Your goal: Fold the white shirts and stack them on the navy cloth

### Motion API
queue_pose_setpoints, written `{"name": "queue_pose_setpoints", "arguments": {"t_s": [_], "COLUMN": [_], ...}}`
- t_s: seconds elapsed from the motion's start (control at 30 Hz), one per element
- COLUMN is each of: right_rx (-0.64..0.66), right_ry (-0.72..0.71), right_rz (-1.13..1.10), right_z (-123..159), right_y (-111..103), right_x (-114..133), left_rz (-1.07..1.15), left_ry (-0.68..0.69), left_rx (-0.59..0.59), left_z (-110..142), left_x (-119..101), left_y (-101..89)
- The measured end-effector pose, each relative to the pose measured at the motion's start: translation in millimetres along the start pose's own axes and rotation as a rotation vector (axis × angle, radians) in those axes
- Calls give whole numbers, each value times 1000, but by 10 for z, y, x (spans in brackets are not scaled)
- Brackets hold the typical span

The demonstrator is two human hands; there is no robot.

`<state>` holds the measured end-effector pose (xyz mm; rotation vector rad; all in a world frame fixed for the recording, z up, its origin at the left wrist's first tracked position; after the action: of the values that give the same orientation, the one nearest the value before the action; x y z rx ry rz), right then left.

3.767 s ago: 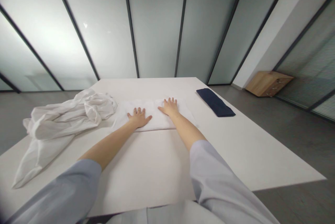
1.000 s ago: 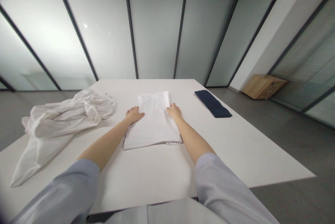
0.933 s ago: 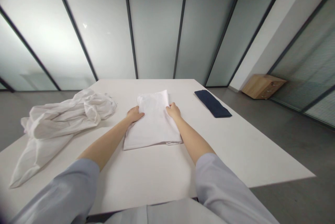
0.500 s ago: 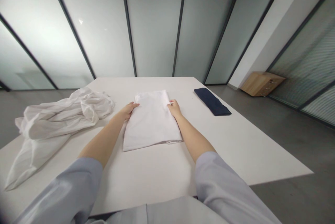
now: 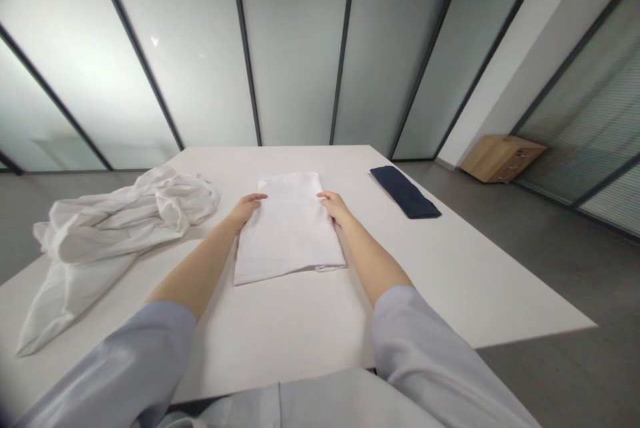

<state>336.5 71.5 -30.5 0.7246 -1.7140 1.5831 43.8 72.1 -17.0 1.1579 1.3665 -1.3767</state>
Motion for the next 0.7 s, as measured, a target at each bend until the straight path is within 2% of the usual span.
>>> {"name": "queue_pose_setpoints", "arguments": {"t_s": [0.1,0.27,0.5,0.57,0.7], "right_rx": [2,84,89,69,32], "right_ry": [-22,-38,-21,-22,-17], "right_rz": [-81,-79,-80,-38,183], "right_z": [-13,-6,26,39,52], "right_y": [-4,54,50,39,8], "right_x": [-8,-11,7,33,103], "left_rz": [134,160,37,-36,-395], "left_ry": [-20,-66,-38,-4,75], "left_rx": [9,151,76,60,11], "left_z": [30,74,17,13,10], "left_x": [-16,-18,12,-22,-146], "left_y": [-18,74,29,20,17]}}
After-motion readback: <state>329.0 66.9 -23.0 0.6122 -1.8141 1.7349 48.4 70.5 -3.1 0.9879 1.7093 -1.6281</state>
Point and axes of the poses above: each hand's wrist, its own z-axis away from the middle knuckle, its own y-axis out of the palm, x = y × z, the point moved 8 cm from there along -z, towards the middle knuckle, and after that the axes turned 13 degrees about z, right-handed, at the moved point
